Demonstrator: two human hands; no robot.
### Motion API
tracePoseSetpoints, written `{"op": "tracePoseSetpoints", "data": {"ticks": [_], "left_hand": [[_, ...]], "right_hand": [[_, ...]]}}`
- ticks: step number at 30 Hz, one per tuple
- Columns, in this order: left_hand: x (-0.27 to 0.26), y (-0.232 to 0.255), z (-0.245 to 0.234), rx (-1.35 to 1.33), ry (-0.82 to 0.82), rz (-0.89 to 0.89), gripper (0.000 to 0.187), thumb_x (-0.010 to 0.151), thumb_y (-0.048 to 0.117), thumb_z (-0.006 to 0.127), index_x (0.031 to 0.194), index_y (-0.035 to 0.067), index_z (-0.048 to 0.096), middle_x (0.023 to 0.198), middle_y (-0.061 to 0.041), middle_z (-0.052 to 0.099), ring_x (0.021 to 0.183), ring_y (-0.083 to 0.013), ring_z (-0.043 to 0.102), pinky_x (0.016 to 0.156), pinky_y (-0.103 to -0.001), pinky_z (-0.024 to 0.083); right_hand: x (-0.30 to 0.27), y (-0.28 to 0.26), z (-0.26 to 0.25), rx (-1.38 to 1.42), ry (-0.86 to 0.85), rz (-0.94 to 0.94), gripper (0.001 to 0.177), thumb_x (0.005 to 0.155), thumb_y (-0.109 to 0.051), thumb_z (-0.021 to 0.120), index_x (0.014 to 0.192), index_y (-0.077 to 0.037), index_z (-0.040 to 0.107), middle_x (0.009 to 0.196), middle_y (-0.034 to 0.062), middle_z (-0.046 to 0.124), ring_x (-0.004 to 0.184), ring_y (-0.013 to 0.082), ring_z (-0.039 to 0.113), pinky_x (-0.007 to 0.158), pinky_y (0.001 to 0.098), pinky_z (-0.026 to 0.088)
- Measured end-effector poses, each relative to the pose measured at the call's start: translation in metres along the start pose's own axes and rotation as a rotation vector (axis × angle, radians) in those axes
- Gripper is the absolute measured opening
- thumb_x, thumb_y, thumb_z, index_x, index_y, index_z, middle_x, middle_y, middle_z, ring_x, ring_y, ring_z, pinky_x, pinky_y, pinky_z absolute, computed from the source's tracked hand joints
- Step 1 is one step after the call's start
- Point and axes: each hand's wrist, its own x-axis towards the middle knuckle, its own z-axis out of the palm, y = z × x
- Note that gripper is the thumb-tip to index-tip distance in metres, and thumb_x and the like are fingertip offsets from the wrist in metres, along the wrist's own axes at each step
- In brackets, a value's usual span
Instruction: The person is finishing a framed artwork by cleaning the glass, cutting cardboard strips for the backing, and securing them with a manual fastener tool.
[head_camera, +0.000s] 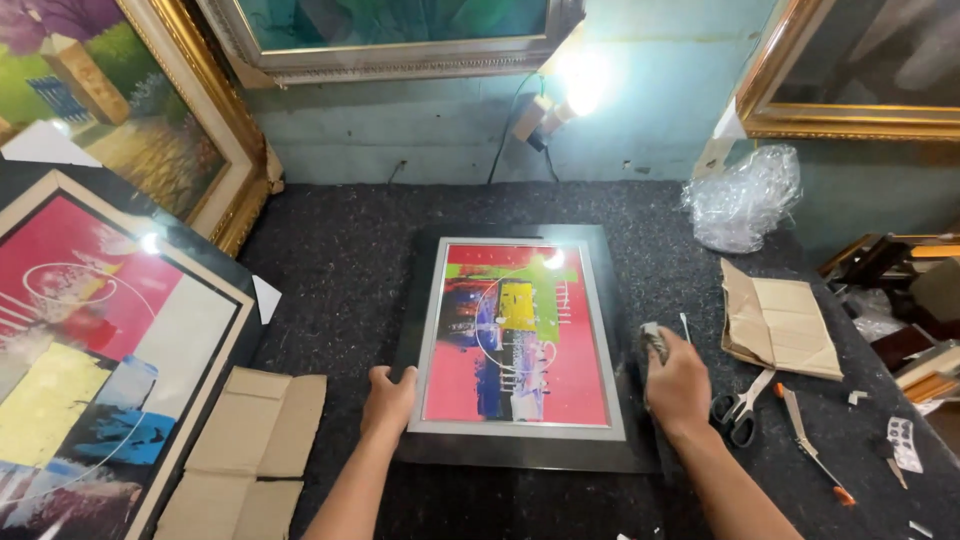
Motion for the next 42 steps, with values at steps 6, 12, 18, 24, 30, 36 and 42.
{"op": "tracePoseSetpoints", "data": {"ticks": [6,12,18,24,30,36,42], "left_hand": [[0.042,-0.024,-0.018,0.417,0.276,0.444,0.030,0.080,0.041,0.048,0.101,0.024,0.060,0.117,-0.010,0.045,0.102,-0.0313,0.049,0.082,-0.042,0.044],[0.074,-0.050,-0.019,0.542,0.161,0.753,0.053,0.082,0.051,0.033,0.128,0.028,0.038,0.139,-0.001,0.027,0.131,-0.0319,0.014,0.105,-0.046,0.016],[0.064,-0.040,-0.017,0.608,0.165,0.699,0.054,0.081,0.056,0.024,0.130,0.036,0.037,0.142,0.006,0.022,0.134,-0.0248,0.009,0.105,-0.044,0.012],[0.073,-0.029,-0.019,0.617,0.164,0.604,0.048,0.083,0.052,0.023,0.126,0.041,0.041,0.140,0.012,0.026,0.134,-0.0202,0.014,0.105,-0.043,0.017],[0.078,-0.036,-0.015,0.595,0.216,0.650,0.048,0.080,0.055,0.027,0.123,0.043,0.046,0.137,0.011,0.031,0.131,-0.0205,0.018,0.099,-0.045,0.023],[0.074,-0.034,-0.020,0.546,0.186,0.664,0.050,0.081,0.055,0.026,0.123,0.040,0.047,0.138,0.009,0.030,0.131,-0.0210,0.015,0.101,-0.047,0.018],[0.073,-0.041,-0.019,0.372,0.219,0.742,0.054,0.085,0.046,0.013,0.122,0.032,0.051,0.136,0.009,0.037,0.132,-0.0208,0.018,0.101,-0.044,0.018]], "right_hand": [[-0.015,-0.021,-0.022,0.070,0.176,-0.481,0.040,0.077,-0.014,0.058,0.116,-0.010,0.054,0.115,0.0130,0.055,0.101,0.0314,0.053,0.081,0.0413,0.044],[-0.071,-0.018,0.026,-0.331,-0.104,-1.070,0.048,0.081,-0.050,0.048,0.125,-0.032,0.045,0.136,-0.0012,0.036,0.122,0.0224,0.032,0.091,0.0481,0.022],[0.011,-0.066,0.024,-0.586,-0.474,-0.645,0.042,0.087,-0.044,0.025,0.128,-0.041,0.035,0.141,-0.0063,0.018,0.129,0.0132,0.015,0.095,0.0688,0.011],[0.137,-0.094,0.066,-0.393,-0.279,-0.227,0.046,0.085,-0.047,0.023,0.129,-0.038,0.036,0.142,-0.0027,0.024,0.130,0.0177,0.021,0.098,0.0658,0.008],[0.182,-0.152,0.137,-0.398,-0.305,-0.333,0.048,0.086,-0.047,0.021,0.130,-0.037,0.035,0.143,0.0021,0.021,0.131,0.0227,0.017,0.097,0.0632,0.012],[0.131,-0.243,0.161,-0.405,-0.613,-0.660,0.047,0.087,-0.044,0.021,0.133,-0.036,0.030,0.146,-0.0004,0.012,0.134,0.0252,0.005,0.100,0.0622,0.005],[0.055,-0.225,0.173,-0.352,-0.582,-0.854,0.046,0.087,-0.043,0.027,0.131,-0.033,0.036,0.143,-0.0009,0.020,0.131,0.0274,0.015,0.097,0.0606,0.011]]}}
